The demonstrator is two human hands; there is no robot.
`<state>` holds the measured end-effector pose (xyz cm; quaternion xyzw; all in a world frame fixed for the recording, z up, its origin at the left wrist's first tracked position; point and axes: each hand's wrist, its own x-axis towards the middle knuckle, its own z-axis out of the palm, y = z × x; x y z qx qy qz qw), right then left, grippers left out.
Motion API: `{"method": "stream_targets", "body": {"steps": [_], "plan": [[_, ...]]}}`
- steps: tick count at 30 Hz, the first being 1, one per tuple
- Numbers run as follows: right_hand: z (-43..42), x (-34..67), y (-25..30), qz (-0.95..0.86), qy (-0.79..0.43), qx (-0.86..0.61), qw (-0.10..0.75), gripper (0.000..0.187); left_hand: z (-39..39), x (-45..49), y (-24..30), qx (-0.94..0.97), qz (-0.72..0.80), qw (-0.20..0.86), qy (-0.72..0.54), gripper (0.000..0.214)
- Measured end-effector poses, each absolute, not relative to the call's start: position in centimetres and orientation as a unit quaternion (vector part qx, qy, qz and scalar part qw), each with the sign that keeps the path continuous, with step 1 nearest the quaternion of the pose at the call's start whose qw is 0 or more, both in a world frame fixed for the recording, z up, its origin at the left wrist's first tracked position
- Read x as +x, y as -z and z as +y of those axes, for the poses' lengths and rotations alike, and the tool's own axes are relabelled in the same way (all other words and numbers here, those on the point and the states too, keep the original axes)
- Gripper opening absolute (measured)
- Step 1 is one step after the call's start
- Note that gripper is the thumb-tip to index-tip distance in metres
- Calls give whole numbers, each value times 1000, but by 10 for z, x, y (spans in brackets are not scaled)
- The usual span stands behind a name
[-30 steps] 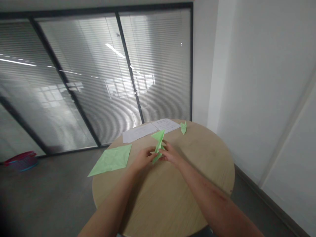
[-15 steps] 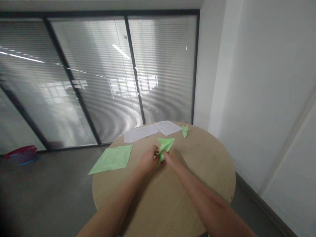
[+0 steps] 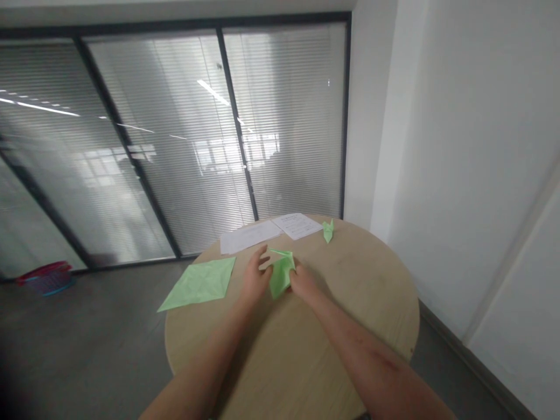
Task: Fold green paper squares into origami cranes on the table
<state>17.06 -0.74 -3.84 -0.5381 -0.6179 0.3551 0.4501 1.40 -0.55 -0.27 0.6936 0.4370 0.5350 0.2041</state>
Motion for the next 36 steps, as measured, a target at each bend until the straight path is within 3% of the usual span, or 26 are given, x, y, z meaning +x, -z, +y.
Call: {"method": "stream_targets", "body": {"steps": [3,9,13,16,21,26,36], "plan": [[-7,172,36,-556,-460,-471,508,52,-6,3,-9,725,423,190,-510,42],[-13,178,22,-512,-502,-427,550,47,-6,-5,-18,742,431,177,-482,22],[-14,180,20,-502,-527,-403,555,53,-3,-6,-14,753,429,185,-463,32],[-12,182,23,-514,-527,-381,559,49,0,-6,-9,735,428,247,-465,38],[-9,190,25,-559,-423,-424,573,48,1,-7,-5,650,402,446,-465,32],[-8,196,23,-610,-311,-447,576,51,-3,-8,-8,599,379,534,-461,28],[-8,195,22,-609,-341,-421,579,47,-2,-8,-8,615,438,481,-445,49]]}}
